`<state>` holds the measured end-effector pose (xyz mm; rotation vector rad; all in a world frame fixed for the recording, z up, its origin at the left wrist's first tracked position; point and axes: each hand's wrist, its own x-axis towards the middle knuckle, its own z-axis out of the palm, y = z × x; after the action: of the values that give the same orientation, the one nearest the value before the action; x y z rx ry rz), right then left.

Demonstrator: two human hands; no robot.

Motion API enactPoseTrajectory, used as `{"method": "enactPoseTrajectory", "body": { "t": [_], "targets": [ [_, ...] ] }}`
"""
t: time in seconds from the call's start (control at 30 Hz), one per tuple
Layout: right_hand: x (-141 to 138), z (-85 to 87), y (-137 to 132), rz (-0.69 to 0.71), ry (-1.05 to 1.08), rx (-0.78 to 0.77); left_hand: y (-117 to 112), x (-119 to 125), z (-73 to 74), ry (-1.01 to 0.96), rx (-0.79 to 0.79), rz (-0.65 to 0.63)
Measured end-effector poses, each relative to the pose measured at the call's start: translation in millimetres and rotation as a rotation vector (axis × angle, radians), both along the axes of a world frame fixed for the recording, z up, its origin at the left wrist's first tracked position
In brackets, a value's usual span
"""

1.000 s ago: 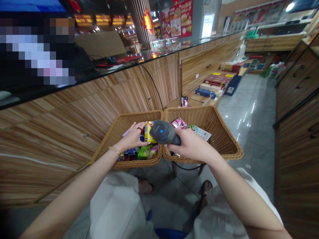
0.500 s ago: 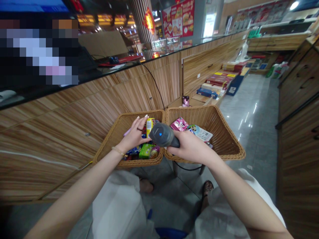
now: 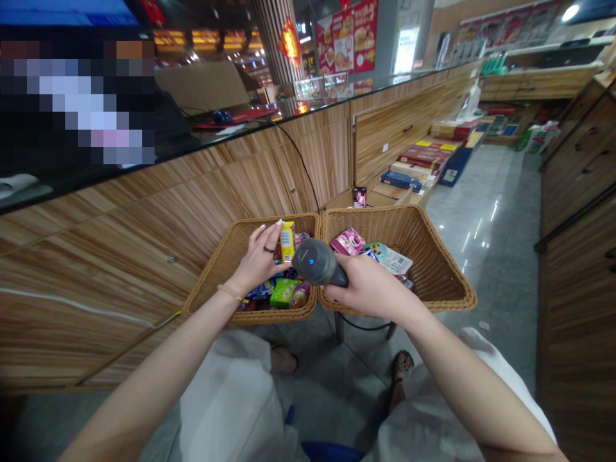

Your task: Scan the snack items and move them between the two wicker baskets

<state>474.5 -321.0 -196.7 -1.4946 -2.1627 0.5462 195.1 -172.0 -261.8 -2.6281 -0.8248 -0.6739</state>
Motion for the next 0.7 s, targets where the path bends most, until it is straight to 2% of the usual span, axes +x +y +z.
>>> {"method": "enactPoseTrajectory", "body": {
  "t": [0.23, 0.53, 0.7],
  "targets": [
    [-0.3, 1.1, -0.2, 0.016, -0.001, 0.028, -1.3, 1.1, -0.9, 0.033, -0.055, 0.064],
    [-0.4, 2.9, -0.6, -0.002, 0.025, 0.044, -1.3, 0.6, 0.8, 0.025, -0.001, 0.028],
    [2.7, 7.4, -3.7, -0.009, 0.030, 0.058, -3.5, 2.6, 8.6, -0.059, 0.029, 0.023]
  ]
}}
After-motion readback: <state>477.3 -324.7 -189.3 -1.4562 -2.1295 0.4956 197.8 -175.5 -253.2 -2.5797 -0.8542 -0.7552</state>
